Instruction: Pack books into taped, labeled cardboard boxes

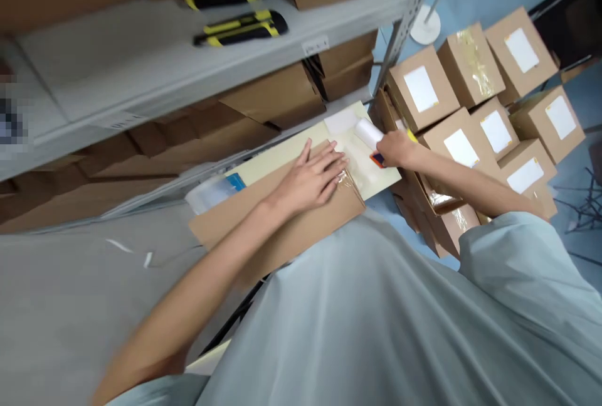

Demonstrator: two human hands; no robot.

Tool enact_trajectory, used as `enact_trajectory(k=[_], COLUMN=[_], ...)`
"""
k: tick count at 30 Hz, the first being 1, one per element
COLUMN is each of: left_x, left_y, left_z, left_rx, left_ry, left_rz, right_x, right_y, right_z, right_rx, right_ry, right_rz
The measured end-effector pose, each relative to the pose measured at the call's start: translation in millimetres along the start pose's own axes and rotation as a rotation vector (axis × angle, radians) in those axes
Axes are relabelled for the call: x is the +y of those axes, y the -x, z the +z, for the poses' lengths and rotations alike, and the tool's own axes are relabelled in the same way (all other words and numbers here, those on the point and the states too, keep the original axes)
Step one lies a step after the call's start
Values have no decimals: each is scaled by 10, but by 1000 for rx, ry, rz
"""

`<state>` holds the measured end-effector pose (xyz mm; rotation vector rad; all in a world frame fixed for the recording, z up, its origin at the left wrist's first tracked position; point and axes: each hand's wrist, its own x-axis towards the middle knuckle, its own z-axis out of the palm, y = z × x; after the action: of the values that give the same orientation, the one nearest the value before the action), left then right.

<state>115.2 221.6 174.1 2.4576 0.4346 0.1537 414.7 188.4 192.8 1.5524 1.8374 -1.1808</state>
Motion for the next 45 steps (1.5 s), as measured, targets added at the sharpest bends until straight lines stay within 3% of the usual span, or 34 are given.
enact_trajectory(k=[3,5,9,12,16,19,23,27,31,33,35,37,39,42,44,45], left_x=[81,185,380,354,69,-144,-212,-131,-77,-62,-47,-13,68,283,406,436], left_y=[60,122,269,377,533,674,959,1330,1730,1953,2176,2363,2473,2468,2380,2326], left_z=[96,141,68,-203,-779,-1209,-1547,-1524,-1214,-951,-613,-231,129,459,496,475], left_rx=[37,108,424,737,1094,1270,1425,1489,1502,1478,1445,1409,1337,1118,938,849], left_ry=[-39,-41,-7,64,230,400,534,526,480,422,330,227,171,212,263,264], left_rz=[-32,-62,-138,-227,-398,-487,-464,-447,-537,-617,-711,-819,-960,-1204,-1318,-1358], right_x=[-230,-387,-704,-1034,-1668,-2228,-2898,-3290,-3442,-3402,-3219,-2874,-2426,-1821,-1587,-1523], right_y=[148,288,422,294,-128,-520,-949,-1227,-1346,-1314,-1216,-1063,-859,-482,-267,-198], right_z=[72,57,-88,-273,-650,-1060,-1600,-1900,-1966,-1867,-1588,-1076,-371,699,1166,1297], right_rx=[146,277,561,674,732,752,810,817,828,868,965,1096,1152,1144,1114,1097], right_ry=[184,194,98,48,83,164,295,333,327,322,302,245,154,-60,-214,-279], right_rz=[261,311,314,214,-100,-261,-244,-183,-149,-152,-220,-359,-444,-236,-23,66])
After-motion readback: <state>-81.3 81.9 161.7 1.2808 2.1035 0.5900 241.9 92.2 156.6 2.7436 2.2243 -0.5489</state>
